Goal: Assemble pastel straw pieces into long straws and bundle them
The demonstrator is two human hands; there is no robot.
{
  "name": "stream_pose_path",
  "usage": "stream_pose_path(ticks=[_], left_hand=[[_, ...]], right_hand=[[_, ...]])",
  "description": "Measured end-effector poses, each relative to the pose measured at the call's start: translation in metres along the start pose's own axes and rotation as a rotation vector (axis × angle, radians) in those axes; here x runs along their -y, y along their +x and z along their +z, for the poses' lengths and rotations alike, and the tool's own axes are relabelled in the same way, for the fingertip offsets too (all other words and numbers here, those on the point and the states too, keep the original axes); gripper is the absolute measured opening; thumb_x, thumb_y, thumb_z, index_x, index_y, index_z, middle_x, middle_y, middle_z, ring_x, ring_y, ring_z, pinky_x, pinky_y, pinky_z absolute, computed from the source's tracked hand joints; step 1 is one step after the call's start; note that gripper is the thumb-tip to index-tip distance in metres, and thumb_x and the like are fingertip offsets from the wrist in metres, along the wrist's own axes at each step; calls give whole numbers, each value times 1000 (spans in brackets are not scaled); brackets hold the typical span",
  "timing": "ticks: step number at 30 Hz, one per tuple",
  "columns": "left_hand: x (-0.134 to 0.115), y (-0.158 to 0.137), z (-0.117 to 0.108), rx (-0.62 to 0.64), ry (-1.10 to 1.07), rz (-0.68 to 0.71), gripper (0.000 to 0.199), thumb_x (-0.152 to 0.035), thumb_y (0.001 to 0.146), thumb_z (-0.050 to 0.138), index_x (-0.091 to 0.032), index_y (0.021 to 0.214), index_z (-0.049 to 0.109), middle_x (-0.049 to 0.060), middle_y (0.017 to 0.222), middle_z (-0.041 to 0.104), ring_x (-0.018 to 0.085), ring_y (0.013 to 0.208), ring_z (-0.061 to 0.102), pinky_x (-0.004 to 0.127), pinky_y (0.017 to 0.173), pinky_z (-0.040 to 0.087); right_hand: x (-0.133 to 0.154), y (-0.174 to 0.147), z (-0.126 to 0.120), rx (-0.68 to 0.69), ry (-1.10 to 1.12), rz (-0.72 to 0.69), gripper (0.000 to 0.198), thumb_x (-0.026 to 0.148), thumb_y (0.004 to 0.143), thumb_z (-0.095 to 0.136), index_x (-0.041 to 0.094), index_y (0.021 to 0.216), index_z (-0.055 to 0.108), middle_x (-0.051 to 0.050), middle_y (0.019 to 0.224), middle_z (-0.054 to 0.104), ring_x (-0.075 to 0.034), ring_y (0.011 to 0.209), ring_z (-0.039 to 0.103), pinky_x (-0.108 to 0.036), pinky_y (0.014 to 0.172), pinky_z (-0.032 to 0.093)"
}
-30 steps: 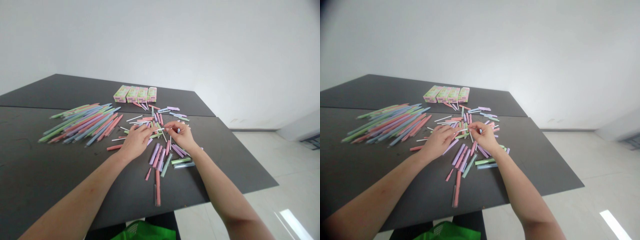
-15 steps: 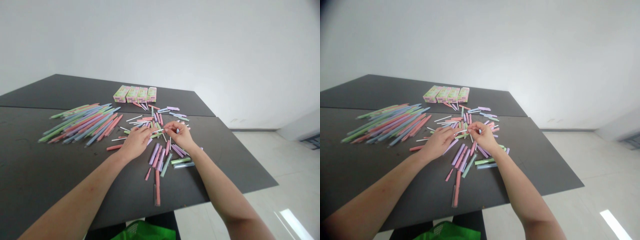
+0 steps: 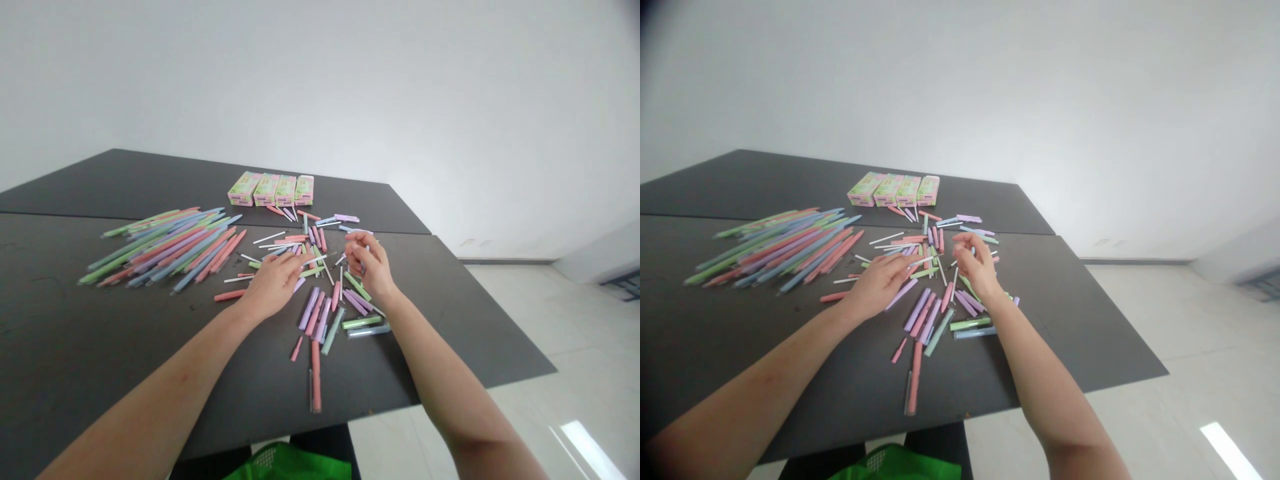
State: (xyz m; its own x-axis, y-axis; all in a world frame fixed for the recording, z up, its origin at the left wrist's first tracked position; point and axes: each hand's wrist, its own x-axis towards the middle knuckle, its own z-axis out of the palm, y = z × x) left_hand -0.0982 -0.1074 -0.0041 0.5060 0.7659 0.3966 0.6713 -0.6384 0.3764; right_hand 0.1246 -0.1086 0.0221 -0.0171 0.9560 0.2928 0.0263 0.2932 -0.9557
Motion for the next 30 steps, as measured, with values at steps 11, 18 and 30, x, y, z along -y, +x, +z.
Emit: stream_pose_path(ticks=[11,18,30], left_hand=[[-1,0,-2,-43,-16,-5,40,-15,95,36,-25,128,57,5,109,67,19,102,60,37,91,43],[-3,1,-3,-27,-24,-31,41,-15,94,36,-23,129,56,6,113,66,20,105,60,38,93,42],[-3,0,-5,-29,-35,-28,40,-13,94,37,-21,128,57,6,107,66,19,100,60,37,89,41]], right_hand=[[-7,11,0,-123,282,144,25,43,77,61,19,74,58,-6,77,60,-16,68,56,-32,65,51],[-6,11,-3,-173,154,-12,39,58,86,50,21,73,54,-3,75,58,-13,59,51,-29,57,45],[-6,8,2,-167,260,-38,35,56,86,55,22,77,58,0,69,53,-10,52,43,-26,48,38]])
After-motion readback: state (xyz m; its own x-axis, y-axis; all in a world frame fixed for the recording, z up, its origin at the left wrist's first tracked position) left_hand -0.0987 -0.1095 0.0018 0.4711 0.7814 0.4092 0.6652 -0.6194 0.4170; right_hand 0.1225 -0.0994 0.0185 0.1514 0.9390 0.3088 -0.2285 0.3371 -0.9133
